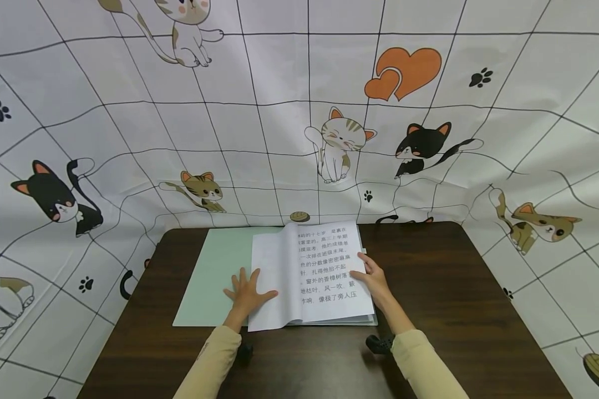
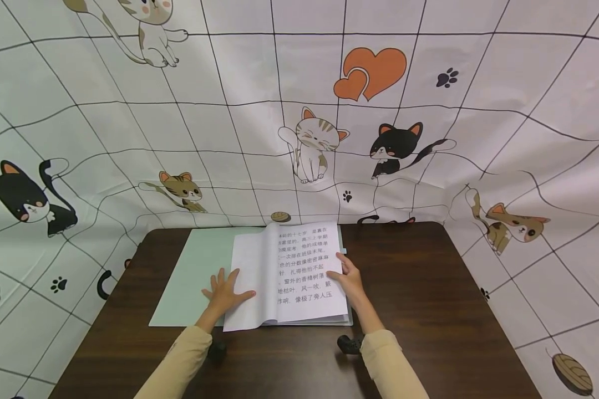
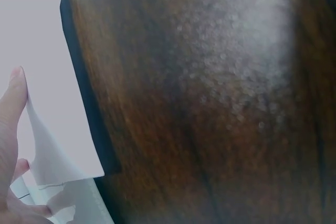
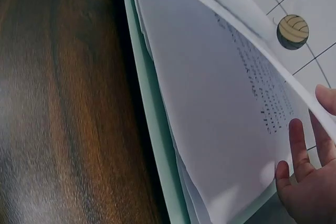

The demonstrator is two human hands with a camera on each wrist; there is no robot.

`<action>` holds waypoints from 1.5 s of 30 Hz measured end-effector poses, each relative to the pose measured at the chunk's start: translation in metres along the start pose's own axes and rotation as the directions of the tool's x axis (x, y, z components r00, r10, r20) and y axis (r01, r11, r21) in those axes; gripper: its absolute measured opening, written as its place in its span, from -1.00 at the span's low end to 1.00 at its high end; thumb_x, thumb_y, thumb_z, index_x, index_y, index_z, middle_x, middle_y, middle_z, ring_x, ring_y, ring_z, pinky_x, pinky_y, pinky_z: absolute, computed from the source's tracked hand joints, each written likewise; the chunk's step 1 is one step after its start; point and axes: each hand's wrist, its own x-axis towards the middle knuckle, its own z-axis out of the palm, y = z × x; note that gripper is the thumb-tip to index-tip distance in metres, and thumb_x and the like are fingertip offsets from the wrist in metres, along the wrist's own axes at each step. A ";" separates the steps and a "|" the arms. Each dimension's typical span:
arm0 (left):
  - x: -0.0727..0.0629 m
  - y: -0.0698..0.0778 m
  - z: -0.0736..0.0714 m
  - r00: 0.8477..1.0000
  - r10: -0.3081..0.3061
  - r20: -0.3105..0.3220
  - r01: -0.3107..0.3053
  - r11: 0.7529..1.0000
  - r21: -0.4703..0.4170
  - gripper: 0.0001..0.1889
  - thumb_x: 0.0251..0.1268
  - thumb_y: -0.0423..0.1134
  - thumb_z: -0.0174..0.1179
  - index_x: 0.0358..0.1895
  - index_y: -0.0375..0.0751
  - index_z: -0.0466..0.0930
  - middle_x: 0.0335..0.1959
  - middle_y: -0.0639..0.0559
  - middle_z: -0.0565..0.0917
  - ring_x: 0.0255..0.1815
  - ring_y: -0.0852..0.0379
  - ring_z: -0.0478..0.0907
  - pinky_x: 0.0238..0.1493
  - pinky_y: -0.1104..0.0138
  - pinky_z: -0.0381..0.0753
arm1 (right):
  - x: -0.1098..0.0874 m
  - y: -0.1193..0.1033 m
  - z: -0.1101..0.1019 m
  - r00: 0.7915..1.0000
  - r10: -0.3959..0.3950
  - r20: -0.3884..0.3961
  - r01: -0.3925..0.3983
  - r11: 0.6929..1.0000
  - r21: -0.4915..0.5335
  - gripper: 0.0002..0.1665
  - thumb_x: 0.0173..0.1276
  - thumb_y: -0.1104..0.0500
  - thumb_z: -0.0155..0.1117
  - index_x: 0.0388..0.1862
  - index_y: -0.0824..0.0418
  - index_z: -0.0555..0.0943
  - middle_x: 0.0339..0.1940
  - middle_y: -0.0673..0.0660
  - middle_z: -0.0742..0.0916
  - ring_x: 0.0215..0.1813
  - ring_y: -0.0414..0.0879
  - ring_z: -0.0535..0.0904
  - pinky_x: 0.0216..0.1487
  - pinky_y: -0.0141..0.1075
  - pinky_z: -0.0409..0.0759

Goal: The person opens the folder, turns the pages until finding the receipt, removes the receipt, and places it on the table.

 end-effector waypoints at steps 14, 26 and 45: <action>-0.002 -0.001 -0.003 1.000 0.001 -0.003 -0.001 1.000 -0.008 -0.06 -0.03 0.10 0.45 0.42 -0.24 0.26 0.49 -0.54 -0.01 0.47 -0.66 -0.18 0.22 -0.59 -0.22 | -0.013 -0.017 0.006 0.998 -0.036 0.046 0.033 0.997 0.065 -0.15 0.33 0.32 0.24 0.55 0.11 0.15 0.43 0.36 0.43 -0.34 -0.30 0.68 -0.29 -0.44 0.65; 0.000 -0.003 -0.002 1.000 0.014 -0.007 -0.014 0.999 -0.030 -0.06 -0.01 0.10 0.45 0.42 -0.23 0.25 0.50 -0.55 -0.04 0.48 -0.66 -0.23 0.23 -0.58 -0.30 | -0.023 -0.026 0.012 0.995 -0.052 0.081 0.041 0.990 0.133 -0.07 0.30 0.42 0.19 0.58 0.05 0.07 0.27 0.35 0.53 -0.26 -0.26 0.71 -0.25 -0.37 0.69; -0.001 -0.004 0.000 1.000 0.026 -0.018 -0.026 1.000 0.001 -0.06 -0.04 0.13 0.45 0.40 -0.21 0.28 0.48 -0.53 0.02 0.46 -0.64 -0.12 0.22 -0.58 -0.18 | -0.040 -0.034 0.025 0.990 -0.106 0.097 0.086 0.978 0.189 0.00 0.26 0.47 0.16 0.60 0.06 -0.01 0.25 0.38 0.50 -0.21 -0.23 0.71 -0.28 -0.30 0.71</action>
